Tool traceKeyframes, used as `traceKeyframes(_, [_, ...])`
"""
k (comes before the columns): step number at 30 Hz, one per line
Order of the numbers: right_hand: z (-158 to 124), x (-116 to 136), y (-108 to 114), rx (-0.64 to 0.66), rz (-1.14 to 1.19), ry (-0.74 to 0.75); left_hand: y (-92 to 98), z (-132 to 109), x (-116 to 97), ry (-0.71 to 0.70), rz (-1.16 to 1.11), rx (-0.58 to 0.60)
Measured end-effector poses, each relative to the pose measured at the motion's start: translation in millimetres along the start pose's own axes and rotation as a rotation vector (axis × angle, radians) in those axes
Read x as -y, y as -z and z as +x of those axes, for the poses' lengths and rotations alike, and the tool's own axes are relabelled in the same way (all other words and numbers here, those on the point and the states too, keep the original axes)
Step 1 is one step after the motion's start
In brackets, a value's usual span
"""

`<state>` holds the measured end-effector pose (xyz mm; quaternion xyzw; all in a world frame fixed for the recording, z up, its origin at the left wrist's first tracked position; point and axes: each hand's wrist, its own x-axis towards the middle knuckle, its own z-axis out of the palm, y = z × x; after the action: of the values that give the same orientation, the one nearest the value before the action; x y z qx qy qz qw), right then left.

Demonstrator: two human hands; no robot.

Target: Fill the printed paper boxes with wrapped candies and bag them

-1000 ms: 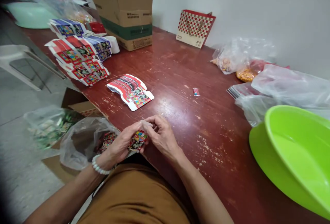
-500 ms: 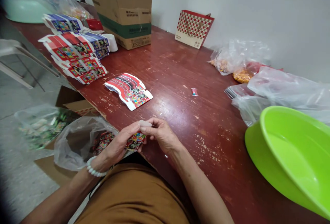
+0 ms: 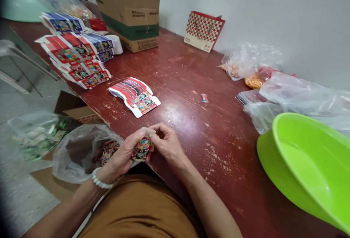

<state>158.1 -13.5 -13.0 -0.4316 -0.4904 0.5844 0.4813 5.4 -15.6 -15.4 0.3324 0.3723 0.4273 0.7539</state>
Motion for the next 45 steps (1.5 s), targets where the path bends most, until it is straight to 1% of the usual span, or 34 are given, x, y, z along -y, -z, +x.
traceKeyframes(2, [-1.3, 1.8, 1.7, -0.040, -0.228, 0.192, 1.5, 0.9, -2.3, 0.123, -0.095, 0.026])
traceKeyframes(3, [-2.1, 2.9, 2.8, -0.030, -0.326, 0.280, 2.2, 1.1, -4.6, 0.190, -0.143, 0.057])
traceKeyframes(4, [-2.9, 3.9, 3.8, -0.008, -0.398, 0.344, 2.8, 1.1, -7.5, 0.237, -0.187, 0.083])
traceKeyframes(5, [-3.6, 4.8, 4.5, 0.024, -0.435, 0.364, 2.9, 0.9, -10.4, 0.262, -0.219, 0.105])
traceKeyframes(6, [-4.3, 5.4, 4.9, 0.051, -0.433, 0.339, 2.6, 0.5, -13.1, 0.262, -0.240, 0.109])
traceKeyframes(7, [-4.8, 5.7, 4.9, 0.060, -0.397, 0.280, 1.9, 0.0, -15.2, 0.246, -0.244, 0.097])
traceKeyframes(10, [-4.5, 5.3, 2.1, 0.039, -0.209, 0.062, -1.6, -0.7, -16.5, 0.176, -0.178, 0.030])
traceKeyframes(12, [-2.5, 5.2, -1.0, 0.023, -0.113, -0.011, -3.4, -0.5, -14.1, 0.145, -0.116, 0.006])
traceKeyframes(16, [3.5, 9.3, -6.7, 0.009, 0.031, -0.041, -3.5, 0.2, -8.9, 0.083, -0.033, 0.003])
traceKeyframes(19, [7.0, 13.5, -7.9, 0.026, 0.111, -0.070, -1.2, 0.2, -7.9, 0.075, -0.021, 0.023])
traceKeyframes(21, [7.5, 14.4, -6.1, 0.050, 0.085, -0.044, 0.9, 0.5, -8.8, 0.094, -0.038, 0.016])
traceKeyframes(25, [2.3, 10.3, -1.6, 0.064, -0.173, 0.087, 3.6, 3.2, -12.5, 0.151, -0.104, -0.010])
traceKeyframes(27, [-2.8, 5.8, -2.8, 0.059, -0.253, 0.125, 1.9, 4.9, -13.7, 0.158, -0.130, -0.045])
traceKeyframes(29, [-6.8, 0.6, -6.6, 0.073, -0.220, 0.121, -1.0, 5.4, -14.4, 0.151, -0.130, -0.075])
traceKeyframes(32, [-0.9, -4.7, -10.2, 0.162, -0.072, 0.011, 1.2, 1.4, -18.5, 0.090, -0.065, -0.119])
traceKeyframes(33, [6.7, -5.3, -8.9, 0.167, -0.057, -0.023, 6.8, -1.5, -21.6, 0.056, -0.019, -0.143])
traceKeyframes(34, [17.5, -5.2, -5.9, 0.136, -0.086, -0.038, 15.8, -5.1, -25.7, 0.019, 0.040, -0.180])
traceKeyframes(35, [31.4, -4.8, -1.4, 0.067, -0.171, -0.034, 28.6, -9.2, -30.4, -0.020, 0.117, -0.238])
traceKeyframes(36, [47.7, -4.2, 4.1, -0.041, -0.293, -0.010, 44.9, -13.6, -35.5, -0.066, 0.217, -0.307])
traceKeyframes(38, [83.4, -3.7, 15.2, -0.237, -0.622, 0.039, 84.7, -22.6, -45.0, -0.167, 0.487, -0.511])
traceKeyframes(39, [100.4, -4.2, 19.3, -0.284, -0.684, 0.050, 105.4, -26.7, -48.6, -0.223, 0.678, -0.584])
traceKeyframes(40, [115.5, -5.4, 21.8, -0.306, -0.732, 0.062, 124.5, -30.1, -51.3, -0.241, 0.847, -0.639])
traceKeyframes(41, [127.8, -7.3, 22.3, -0.314, -0.785, 0.070, 140.6, -32.6, -52.8, -0.222, 0.968, -0.695])
traceKeyframes(42, [137.0, -9.6, 21.1, -0.308, -0.847, 0.066, 152.3, -33.9, -53.3, -0.219, 1.066, -0.723])
traceKeyframes(43, [143.1, -12.2, 18.6, -0.300, -0.935, 0.054, 159.1, -33.8, -52.9, -0.224, 1.136, -0.746])
traceKeyframes(44, [146.4, -14.9, 15.5, -0.288, -1.031, 0.035, 160.8, -32.3, -51.9, -0.249, 1.187, -0.753])
traceKeyframes(45, [147.4, -17.6, 12.3, -0.273, -1.119, 0.013, 157.9, -29.2, -50.7, -0.296, 1.235, -0.743])
